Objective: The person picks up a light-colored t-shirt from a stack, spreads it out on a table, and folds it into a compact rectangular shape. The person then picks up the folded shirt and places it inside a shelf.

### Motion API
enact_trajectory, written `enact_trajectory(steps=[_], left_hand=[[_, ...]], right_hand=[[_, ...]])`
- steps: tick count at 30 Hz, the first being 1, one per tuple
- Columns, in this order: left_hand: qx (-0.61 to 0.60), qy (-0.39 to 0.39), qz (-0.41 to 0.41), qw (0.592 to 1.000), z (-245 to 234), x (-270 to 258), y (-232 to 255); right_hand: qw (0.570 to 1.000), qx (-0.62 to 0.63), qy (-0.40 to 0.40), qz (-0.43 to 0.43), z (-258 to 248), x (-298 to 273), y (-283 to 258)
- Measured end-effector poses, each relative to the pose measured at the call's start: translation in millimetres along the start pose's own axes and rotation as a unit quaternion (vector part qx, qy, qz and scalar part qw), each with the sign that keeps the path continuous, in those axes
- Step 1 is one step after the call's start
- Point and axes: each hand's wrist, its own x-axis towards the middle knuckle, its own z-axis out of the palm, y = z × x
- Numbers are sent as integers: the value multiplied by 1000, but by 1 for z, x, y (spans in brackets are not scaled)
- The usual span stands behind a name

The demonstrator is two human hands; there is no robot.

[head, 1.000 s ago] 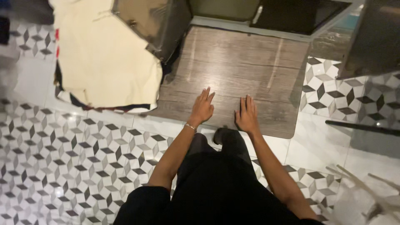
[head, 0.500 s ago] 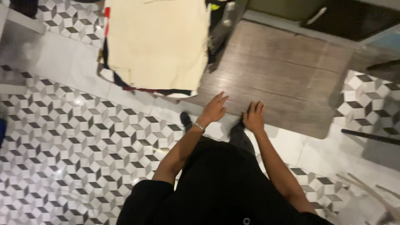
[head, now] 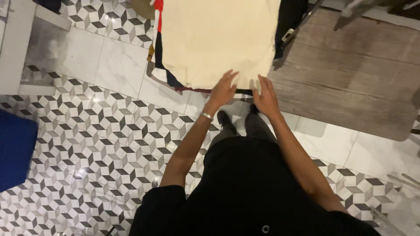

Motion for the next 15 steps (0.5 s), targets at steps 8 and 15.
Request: enact_trajectory(steps=[8,15], left_hand=[[55,55,-15,997,-106,94,-76],[106,63,-45,991,-184,219,-127]], right_hand=[[995,-8,10,-103,15,145,-42],[992,-63,29,-105,11,307,-29]])
